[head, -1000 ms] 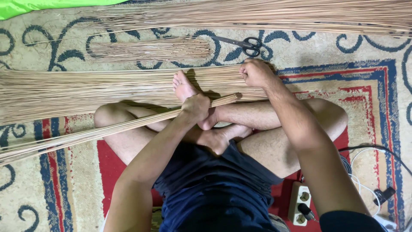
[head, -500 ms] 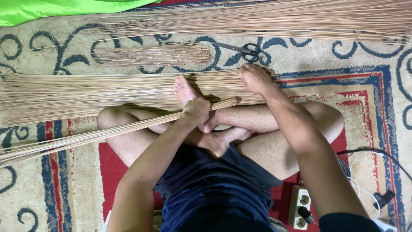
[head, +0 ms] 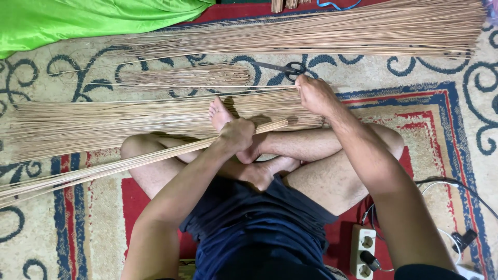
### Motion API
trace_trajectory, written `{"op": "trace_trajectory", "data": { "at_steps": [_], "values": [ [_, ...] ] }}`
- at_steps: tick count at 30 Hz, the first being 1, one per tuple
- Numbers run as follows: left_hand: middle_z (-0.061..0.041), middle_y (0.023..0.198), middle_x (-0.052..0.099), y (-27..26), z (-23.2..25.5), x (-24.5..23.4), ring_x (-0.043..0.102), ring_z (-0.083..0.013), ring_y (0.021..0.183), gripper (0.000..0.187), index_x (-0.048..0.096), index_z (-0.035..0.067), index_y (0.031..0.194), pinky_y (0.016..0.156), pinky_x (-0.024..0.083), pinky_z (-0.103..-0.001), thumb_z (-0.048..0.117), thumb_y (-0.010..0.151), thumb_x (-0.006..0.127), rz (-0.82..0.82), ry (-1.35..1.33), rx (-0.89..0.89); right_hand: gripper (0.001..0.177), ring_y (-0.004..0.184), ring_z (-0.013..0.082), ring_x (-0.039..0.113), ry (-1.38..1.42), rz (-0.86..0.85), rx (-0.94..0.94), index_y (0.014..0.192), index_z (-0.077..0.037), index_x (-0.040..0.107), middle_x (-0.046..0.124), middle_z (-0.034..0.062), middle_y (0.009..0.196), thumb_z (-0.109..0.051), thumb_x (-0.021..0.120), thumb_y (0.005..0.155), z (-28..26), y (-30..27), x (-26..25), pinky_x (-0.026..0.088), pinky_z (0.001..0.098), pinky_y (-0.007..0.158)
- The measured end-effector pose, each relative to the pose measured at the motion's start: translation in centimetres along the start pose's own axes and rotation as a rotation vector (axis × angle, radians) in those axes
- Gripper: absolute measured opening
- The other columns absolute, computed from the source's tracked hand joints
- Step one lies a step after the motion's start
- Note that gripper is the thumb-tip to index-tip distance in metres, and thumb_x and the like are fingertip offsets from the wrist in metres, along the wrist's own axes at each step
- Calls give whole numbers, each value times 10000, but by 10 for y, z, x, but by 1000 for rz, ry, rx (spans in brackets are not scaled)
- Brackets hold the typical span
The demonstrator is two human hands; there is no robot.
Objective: Weaving long thin wooden sticks together while sitting on the floor to create a bundle or mat.
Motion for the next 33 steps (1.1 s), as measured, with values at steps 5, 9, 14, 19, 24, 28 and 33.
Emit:
{"op": "trace_trajectory", "data": {
  "at_steps": [5, 9, 14, 19, 24, 28, 33],
  "values": [
    [-154, 904, 759, -2, 19, -44, 767, -379, 909, 200, 784, 41, 936, 716, 624, -568, 75, 810, 631, 77, 36, -36, 83, 826, 465, 702, -4, 87, -29, 1043, -34, 533, 646, 206, 824, -69, 529, 967, 3, -9, -18, 540, 547, 743],
    [-117, 936, 762, -21, 37, -90, 766, -354, 943, 195, 794, 119, 959, 743, 630, -547, 179, 801, 697, 123, 60, -60, 59, 830, 484, 684, 42, 126, -77, 1014, -52, 518, 621, 200, 802, -62, 545, 963, -5, -20, -37, 521, 562, 729],
    [-166, 1027, 767, -60, 60, -145, 742, -390, 1038, 244, 789, 74, 1043, 839, 614, -547, 123, 878, 616, 119, 14, -54, 133, 846, 464, 708, 178, 98, -60, 1042, 5, 562, 655, 212, 845, 39, 560, 914, -50, -45, -85, 553, 524, 764],
    [-186, 1078, 762, -64, 67, -154, 728, -402, 1075, 273, 782, 73, 1088, 865, 605, -552, 148, 895, 603, 118, -28, -92, 140, 823, 537, 683, 280, -3, -44, 859, 82, 630, 666, 311, 767, 28, 533, 944, -59, -52, -58, 536, 584, 721],
    [-201, 1056, 764, -27, 48, -98, 720, -409, 1103, 296, 791, 61, 1027, 907, 588, -536, 279, 891, 644, -5, -133, -76, 84, 890, 499, 694, 449, -143, -79, 1006, 10, 614, 697, 279, 853, -26, 560, 953, -70, -53, -34, 543, 555, 777],
    [-291, 1164, 730, -73, 53, -117, 662, -476, 1193, 374, 777, 1, 1044, 971, 562, -580, 315, 912, 623, -91, -164, -28, 107, 917, 421, 730, 536, -219, -11, 991, 7, 649, 742, 237, 857, -68, 581, 959, -85, -62, -32, 558, 503, 799],
    [-348, 1230, 692, -94, 52, -115, 631, -472, 1260, 409, 768, -52, 1031, 1025, 524, -545, 295, 953, 567, -185, -227, -21, 105, 843, 254, 750, 682, -294, -19, 972, -27, 712, 791, 158, 848, -50, 612, 946, -86, -62, -13, 572, 430, 797]
  ]
}}
Point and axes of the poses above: each hand's wrist, its own y-axis towards the middle knuckle, its own x-axis out of the palm, z = x × y, the point moved 3 cm from there along y, towards the middle knuckle
